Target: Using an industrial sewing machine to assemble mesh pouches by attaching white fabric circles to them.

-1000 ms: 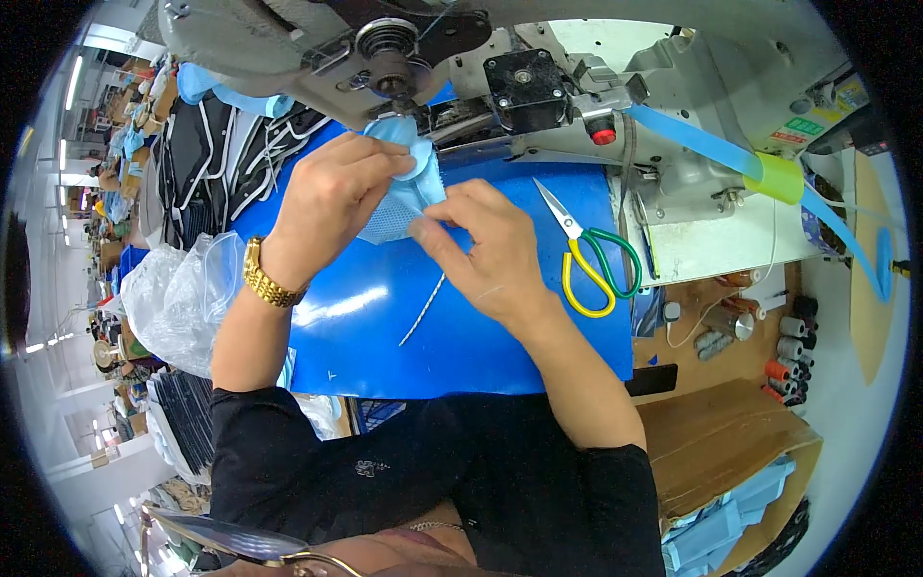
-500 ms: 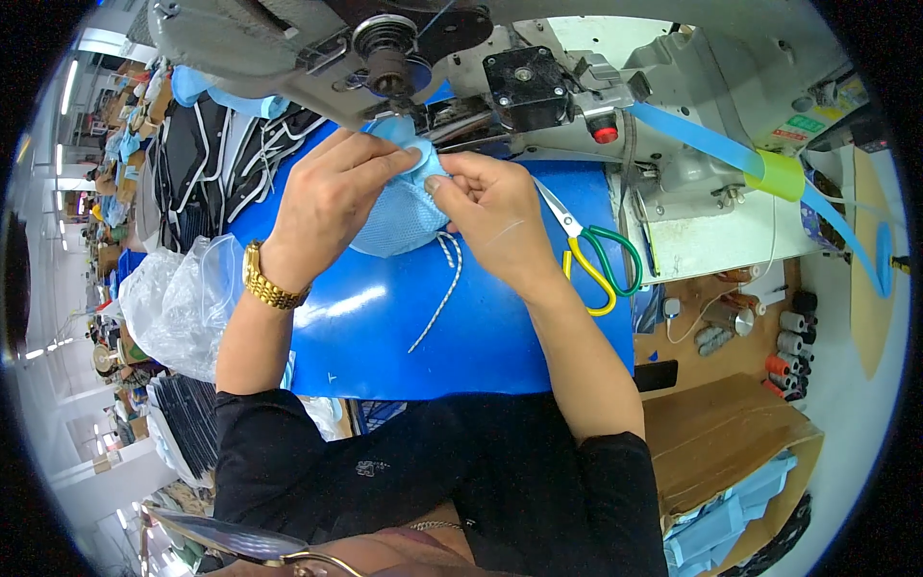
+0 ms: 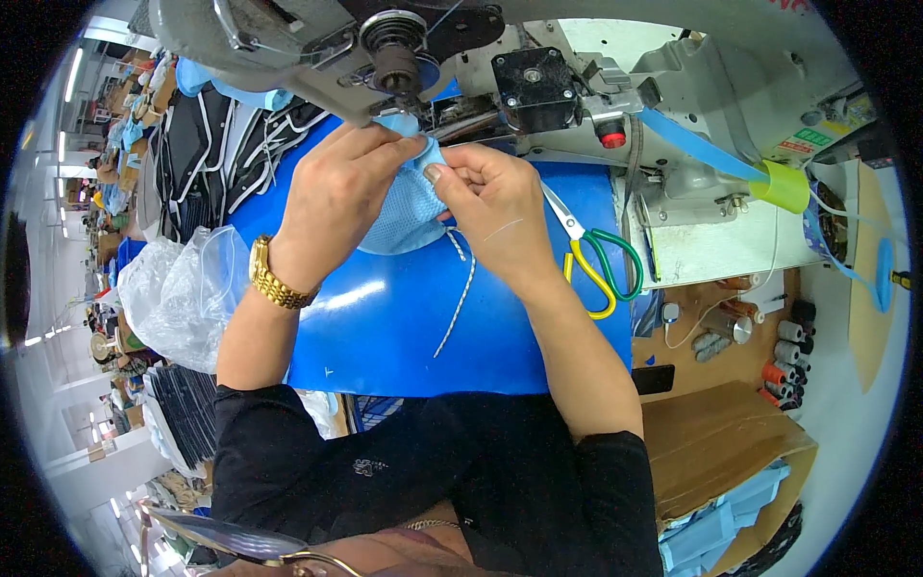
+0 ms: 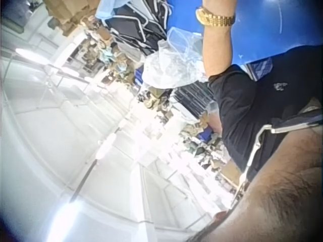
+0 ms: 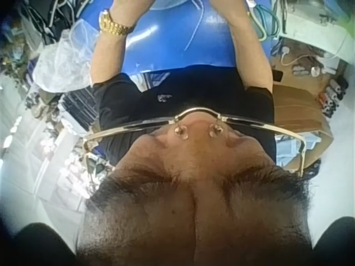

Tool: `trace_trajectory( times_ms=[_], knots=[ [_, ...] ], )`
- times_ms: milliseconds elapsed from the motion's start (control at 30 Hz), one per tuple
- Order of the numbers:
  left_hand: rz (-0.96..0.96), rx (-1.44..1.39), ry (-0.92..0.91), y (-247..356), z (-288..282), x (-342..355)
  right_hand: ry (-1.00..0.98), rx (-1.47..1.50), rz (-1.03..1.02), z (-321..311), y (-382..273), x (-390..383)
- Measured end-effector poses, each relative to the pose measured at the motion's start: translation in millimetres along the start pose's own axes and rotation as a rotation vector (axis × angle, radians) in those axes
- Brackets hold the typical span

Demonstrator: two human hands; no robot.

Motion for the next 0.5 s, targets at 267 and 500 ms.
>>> trace_trajectory(
  times_ms=[267, 500],
  knots=[
    [-0.074, 0.047, 0.029, 7, 6, -1, 0.133, -0.05, -0.03, -3, 0, 0],
    [-0.076, -0.015, 0.081, 3, 1, -7, 0.065, -0.218, -0.031, -8, -6, 3]
  ],
)
Point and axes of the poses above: each hand's wrist, its own x-axis towards the middle knuckle, its own z-axis out of the palm, y = z × x, the point moved 4 cm from there along x, towards the middle knuckle, and after that the axes turned 8 degrees about z, right-handed, at the moved point
